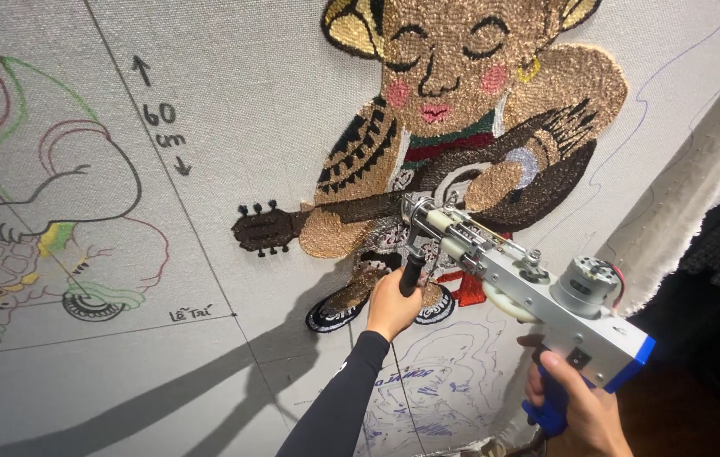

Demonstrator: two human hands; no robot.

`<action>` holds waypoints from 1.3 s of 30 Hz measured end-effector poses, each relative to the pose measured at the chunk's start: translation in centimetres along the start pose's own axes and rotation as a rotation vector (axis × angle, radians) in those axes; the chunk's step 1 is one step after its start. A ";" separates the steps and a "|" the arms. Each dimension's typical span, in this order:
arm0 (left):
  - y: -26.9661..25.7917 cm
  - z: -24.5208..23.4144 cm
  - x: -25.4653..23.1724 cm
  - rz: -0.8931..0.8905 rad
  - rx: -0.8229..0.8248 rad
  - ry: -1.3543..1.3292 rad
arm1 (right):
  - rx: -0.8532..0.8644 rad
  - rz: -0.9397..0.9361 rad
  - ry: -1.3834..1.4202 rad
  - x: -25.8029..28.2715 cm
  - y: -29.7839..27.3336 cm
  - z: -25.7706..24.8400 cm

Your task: The recorder uses a tufting gun to apply yarn to a rug canvas on a vertical frame, following a cartoon design.

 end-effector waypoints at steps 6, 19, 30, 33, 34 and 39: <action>-2.6 2.5 -1.7 0.023 0.062 -0.138 | -0.005 -0.024 0.014 -0.2 -2.3 -3.2; -3.9 6.9 1.0 -0.223 0.028 -0.265 | 0.131 -0.078 -0.145 -2.2 -3.8 -6.1; 0.5 14.5 28.2 -0.102 0.057 -0.869 | 0.677 0.220 -0.362 -15.2 -5.0 -2.7; -0.2 14.0 28.8 -0.118 0.052 -0.860 | 0.942 0.307 -0.458 -7.1 -7.4 4.2; -0.4 14.3 29.5 -0.127 0.051 -0.856 | 0.943 0.311 -0.458 -5.3 -6.8 4.6; -2.4 14.0 31.1 -0.163 0.035 -0.827 | 0.714 0.136 -0.555 0.2 -0.3 6.2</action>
Point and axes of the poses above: each hand's wrist, its own y-axis towards the middle knuckle, its own z-axis out of the palm, x = y × z, the point moved 4 cm from there along y, towards the middle knuckle, and after that the axes turned 7 degrees about x, right-handed, at the moved point
